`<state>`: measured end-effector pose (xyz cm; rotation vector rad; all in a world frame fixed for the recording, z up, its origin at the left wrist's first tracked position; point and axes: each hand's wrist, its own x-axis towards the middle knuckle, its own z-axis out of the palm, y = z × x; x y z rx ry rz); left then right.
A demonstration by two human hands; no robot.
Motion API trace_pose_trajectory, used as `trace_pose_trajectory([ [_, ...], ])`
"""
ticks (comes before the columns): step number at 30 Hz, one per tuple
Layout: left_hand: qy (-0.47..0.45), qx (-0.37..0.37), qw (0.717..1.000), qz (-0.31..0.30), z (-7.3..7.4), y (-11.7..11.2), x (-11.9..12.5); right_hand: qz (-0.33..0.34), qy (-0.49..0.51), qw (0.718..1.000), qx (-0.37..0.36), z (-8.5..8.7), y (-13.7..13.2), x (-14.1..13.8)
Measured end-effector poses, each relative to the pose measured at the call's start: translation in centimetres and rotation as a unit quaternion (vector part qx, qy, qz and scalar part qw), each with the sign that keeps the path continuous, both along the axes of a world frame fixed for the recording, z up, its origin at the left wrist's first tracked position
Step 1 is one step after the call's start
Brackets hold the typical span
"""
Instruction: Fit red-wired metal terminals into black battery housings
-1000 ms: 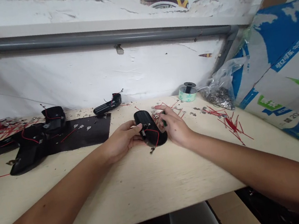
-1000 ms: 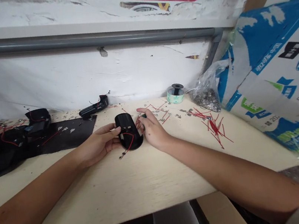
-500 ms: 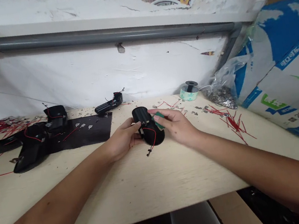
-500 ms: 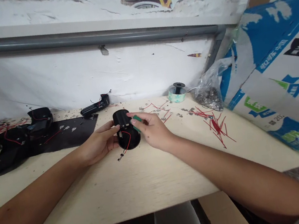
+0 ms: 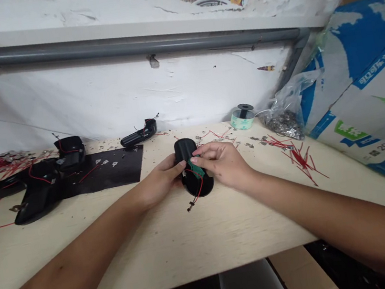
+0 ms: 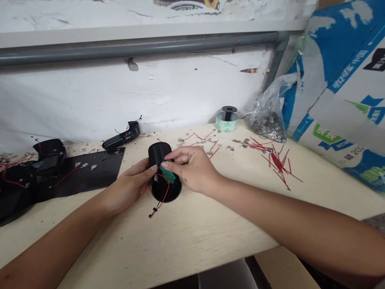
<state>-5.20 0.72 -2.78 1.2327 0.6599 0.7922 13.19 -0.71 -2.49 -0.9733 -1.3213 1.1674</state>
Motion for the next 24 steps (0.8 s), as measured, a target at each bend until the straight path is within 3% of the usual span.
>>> trace_pose_trajectory([
  [11, 0.076, 0.072, 0.994, 0.018, -0.56, 0.26, -0.22, 0.008, -0.009, 0.999, 0.033, -0.48, -0.07, -0.29],
  [18, -0.003, -0.003, 1.000, -0.011, -0.06, 0.13, -0.17, -0.009, 0.012, 1.000, 0.026, -0.28, -0.27, -0.32],
  [24, -0.009, -0.013, 1.000, -0.017, 0.03, 0.06, -0.17, -0.012, 0.011, 0.999, 0.030, -0.56, -0.15, -0.45],
])
